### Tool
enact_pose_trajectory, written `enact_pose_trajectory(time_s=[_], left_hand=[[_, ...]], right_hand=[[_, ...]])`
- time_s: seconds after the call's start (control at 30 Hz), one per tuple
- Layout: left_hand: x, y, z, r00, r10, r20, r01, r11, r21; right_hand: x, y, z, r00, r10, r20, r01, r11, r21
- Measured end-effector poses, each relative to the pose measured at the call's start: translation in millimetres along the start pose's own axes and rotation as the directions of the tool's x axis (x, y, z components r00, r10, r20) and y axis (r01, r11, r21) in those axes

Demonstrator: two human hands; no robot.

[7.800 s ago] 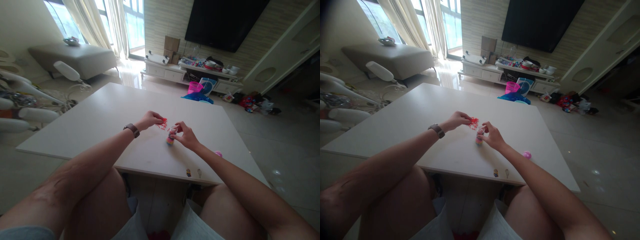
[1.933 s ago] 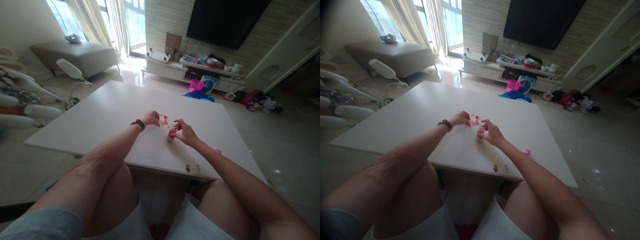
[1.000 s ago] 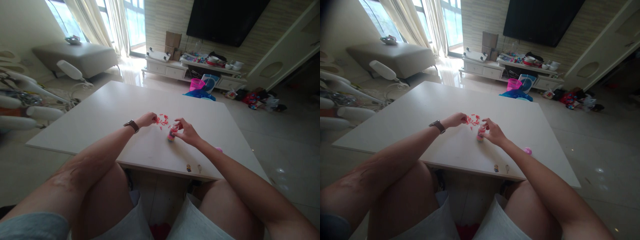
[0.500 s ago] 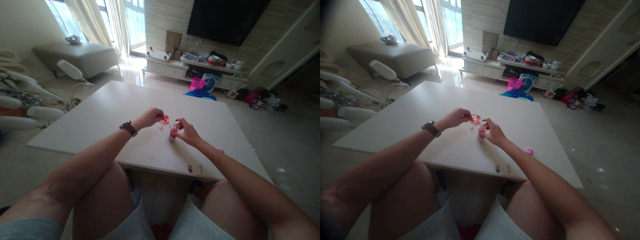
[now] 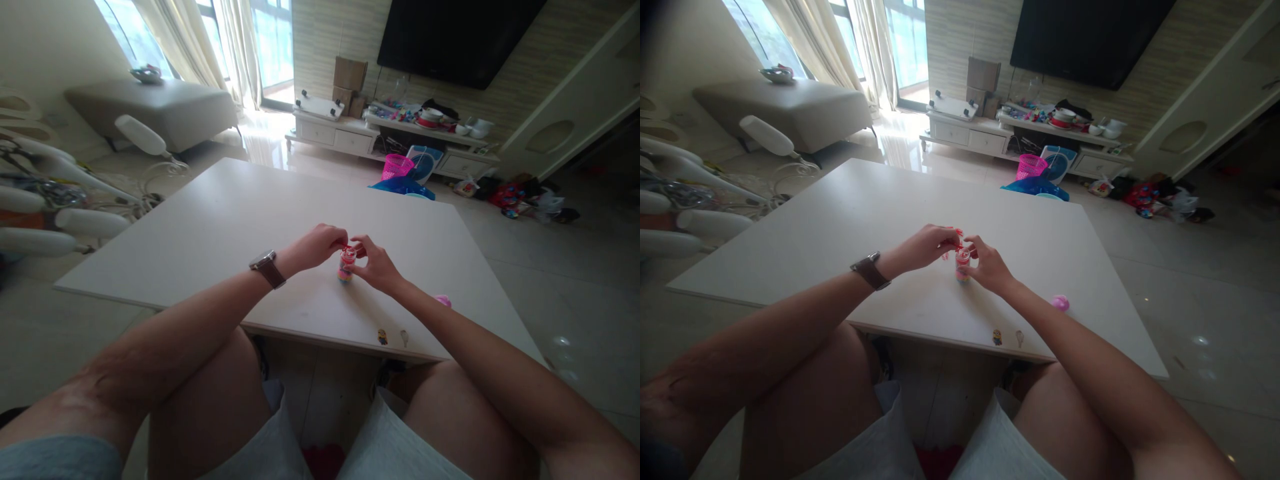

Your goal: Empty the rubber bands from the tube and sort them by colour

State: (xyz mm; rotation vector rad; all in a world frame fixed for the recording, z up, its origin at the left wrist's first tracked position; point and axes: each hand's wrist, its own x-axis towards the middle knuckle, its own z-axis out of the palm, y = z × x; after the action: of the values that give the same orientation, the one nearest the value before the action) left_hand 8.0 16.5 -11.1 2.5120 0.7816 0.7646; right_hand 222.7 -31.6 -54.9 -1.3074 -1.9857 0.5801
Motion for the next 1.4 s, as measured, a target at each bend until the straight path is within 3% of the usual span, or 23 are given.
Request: enact_pose_trajectory(time_s=[0.37, 0.63, 0.93, 1.13, 1.4], left_hand=[[-1, 8, 5, 0.995, 0.061, 0.078, -0.065, 0.997, 0.044], [0, 11, 1, 1.0, 0.005, 0.007, -0.005, 1.0, 0.01], [1, 12, 9, 0.994, 0.102, 0.032, -0.102, 0.995, -0.025], [0, 15, 6, 0.999, 0.04, -0.031, -0.042, 0.998, -0.052], [-1, 12, 6, 0.999, 0.03, 0.017, -0.03, 0.999, -0.016]], right_hand=[[0, -9, 1, 1.0, -0.019, 0.012, 0.02, 0.999, -0.042], [0, -11, 1, 0.999, -0.043, 0.025, 0.043, 0.999, -0.032], [0, -9, 0, 0.999, -0.033, 0.014, 0.033, 0.999, -0.035], [0, -9, 1, 0.999, -0.039, 0.018, 0.04, 0.998, -0.041], [0, -11, 1, 0.999, -0.042, 0.016, 0.043, 0.998, -0.039]])
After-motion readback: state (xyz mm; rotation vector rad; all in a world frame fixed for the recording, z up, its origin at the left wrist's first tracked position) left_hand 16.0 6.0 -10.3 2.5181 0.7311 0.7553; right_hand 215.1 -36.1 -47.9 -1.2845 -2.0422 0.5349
